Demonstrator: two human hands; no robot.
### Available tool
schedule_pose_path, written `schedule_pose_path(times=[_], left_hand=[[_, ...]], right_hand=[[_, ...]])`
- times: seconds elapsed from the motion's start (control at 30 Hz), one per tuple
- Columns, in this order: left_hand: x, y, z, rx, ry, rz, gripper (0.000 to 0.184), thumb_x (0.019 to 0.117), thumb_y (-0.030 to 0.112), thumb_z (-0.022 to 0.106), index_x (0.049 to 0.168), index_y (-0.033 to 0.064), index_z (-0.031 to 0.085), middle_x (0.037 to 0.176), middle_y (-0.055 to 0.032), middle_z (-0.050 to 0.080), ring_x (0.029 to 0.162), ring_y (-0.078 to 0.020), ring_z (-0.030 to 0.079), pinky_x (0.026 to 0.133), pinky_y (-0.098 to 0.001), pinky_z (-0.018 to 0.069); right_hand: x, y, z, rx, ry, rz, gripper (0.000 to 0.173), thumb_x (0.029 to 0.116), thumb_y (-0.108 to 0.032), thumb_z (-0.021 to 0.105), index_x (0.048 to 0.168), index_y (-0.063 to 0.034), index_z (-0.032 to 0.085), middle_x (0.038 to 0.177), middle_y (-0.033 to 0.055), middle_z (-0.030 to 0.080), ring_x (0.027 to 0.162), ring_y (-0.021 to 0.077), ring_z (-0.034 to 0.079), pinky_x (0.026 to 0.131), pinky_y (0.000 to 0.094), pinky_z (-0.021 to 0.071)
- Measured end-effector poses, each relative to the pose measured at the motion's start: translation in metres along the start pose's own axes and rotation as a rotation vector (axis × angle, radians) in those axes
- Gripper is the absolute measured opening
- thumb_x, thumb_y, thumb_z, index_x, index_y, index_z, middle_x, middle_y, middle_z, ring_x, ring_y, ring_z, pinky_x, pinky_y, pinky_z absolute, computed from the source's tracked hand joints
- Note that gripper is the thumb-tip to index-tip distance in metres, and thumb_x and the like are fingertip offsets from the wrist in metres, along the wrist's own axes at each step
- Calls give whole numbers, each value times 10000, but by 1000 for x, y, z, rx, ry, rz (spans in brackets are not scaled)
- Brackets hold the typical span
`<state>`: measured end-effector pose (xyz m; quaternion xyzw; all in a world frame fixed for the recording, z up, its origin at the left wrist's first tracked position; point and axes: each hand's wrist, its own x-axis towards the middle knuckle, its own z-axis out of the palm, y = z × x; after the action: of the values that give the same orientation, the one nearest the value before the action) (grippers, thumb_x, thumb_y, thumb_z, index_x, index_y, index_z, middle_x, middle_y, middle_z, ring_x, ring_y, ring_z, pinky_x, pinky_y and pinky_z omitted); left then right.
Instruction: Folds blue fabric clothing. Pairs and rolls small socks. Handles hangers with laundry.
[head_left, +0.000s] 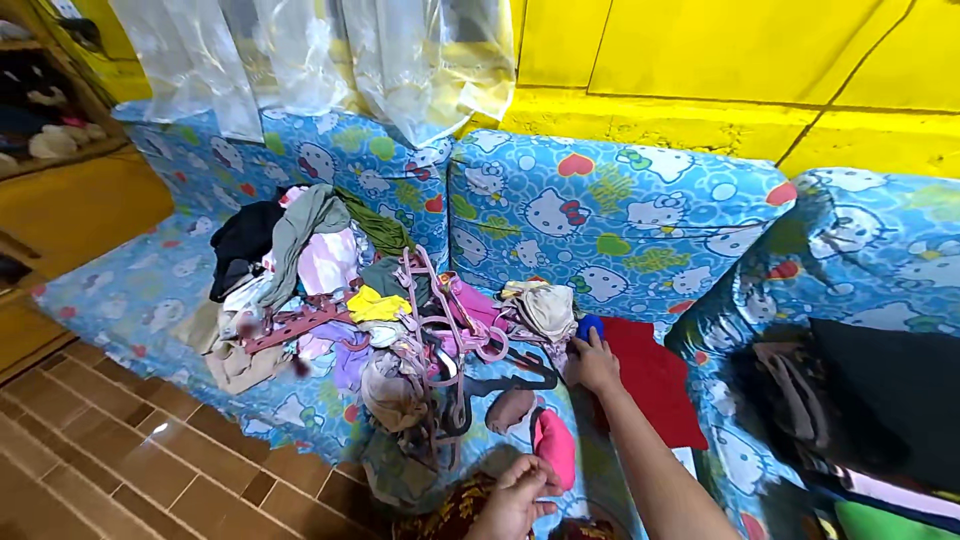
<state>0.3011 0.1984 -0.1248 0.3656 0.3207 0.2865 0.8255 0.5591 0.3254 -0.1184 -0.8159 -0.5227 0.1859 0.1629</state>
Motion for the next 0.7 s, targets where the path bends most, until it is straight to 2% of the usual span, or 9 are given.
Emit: schedule_pose_path(times=[0.03, 0.1, 0.17, 0.27, 0.33, 0.4, 0.47, 0.53, 0.7], left_hand=[[-1, -1, 2, 22, 25, 41, 187, 1043, 66, 386, 1131, 20, 544, 1063, -45, 660, 976, -154, 670, 876, -360, 562], [-3, -4, 5, 150, 88, 189, 172, 1013, 37, 454, 1132, -34, 556, 1061, -67, 650, 969, -126, 659, 878, -327, 562], [-3, -10, 5, 371, 179, 414, 210, 956, 13, 544, 1107, -120, 604, 1132, -151, 640, 1059, -132, 626, 936, -296, 531], [-1, -14, 1, 697, 445, 728, 236, 848, 34, 660, 1028, -118, 663, 1260, -285, 600, 1230, -317, 580, 1036, -407, 496], [0, -6, -7, 853, 622, 779, 382, 823, 71, 716, 1154, -108, 650, 1378, -336, 523, 1316, -448, 506, 1085, -526, 451], [3, 3, -19, 1010, 766, 753, 604, 776, 106, 774, 1315, -95, 589, 1448, -367, 464, 1335, -555, 455, 1077, -655, 401], [3, 15, -33, 1126, 845, 611, 781, 764, 134, 810, 1447, -71, 491, 1469, -342, 470, 1341, -555, 457, 1078, -708, 353], [-5, 33, -43, 1149, 813, 364, 791, 865, 170, 772, 1531, -25, 393, 1487, -294, 480, 1378, -496, 448, 1130, -683, 304], [-15, 45, -68, 1310, 850, 382, 603, 885, 204, 736, 1445, 63, 561, 1391, -257, 573, 1336, -494, 482, 1092, -687, 342]], right_hand=[[-11, -13, -3, 25, 113, -39, 430, 1010, -214, 577, 1402, -39, 601, 1632, 258, 303, 1492, 512, 268, 1152, 707, 237], [-35, -36, 0, 105, 377, -260, 309, 994, -154, 583, 1199, 45, 700, 1354, 302, 599, 1296, 509, 530, 1061, 670, 392], [-58, -59, 6, 181, 366, -537, 237, 973, -102, 592, 1038, 81, 727, 1085, 282, 705, 1085, 470, 663, 974, 613, 503], [-77, -88, 21, 88, -24, -715, 281, 973, -162, 617, 1146, 29, 728, 1152, 232, 716, 1169, 423, 646, 1055, 589, 463], [-80, -103, 29, -65, -246, -671, 401, 982, -219, 633, 1326, -13, 648, 1299, 231, 660, 1284, 428, 569, 1111, 627, 376], [-80, -112, 36, -146, -338, -633, 411, 995, -203, 618, 1362, -19, 618, 1321, 240, 637, 1286, 427, 563, 1101, 636, 370], [-81, -123, 31, -172, -374, -627, 372, 1009, -187, 601, 1340, -20, 635, 1292, 248, 640, 1241, 423, 593, 1059, 614, 425], [-87, -138, 18, -203, -362, -629, 350, 1013, -193, 595, 1323, -41, 653, 1281, 237, 646, 1205, 417, 615, 1009, 612, 466], [-119, -162, -11, -293, -157, -693, 275, 1001, -206, 610, 1184, -24, 705, 1150, 223, 694, 1047, 416, 684, 851, 595, 535]])
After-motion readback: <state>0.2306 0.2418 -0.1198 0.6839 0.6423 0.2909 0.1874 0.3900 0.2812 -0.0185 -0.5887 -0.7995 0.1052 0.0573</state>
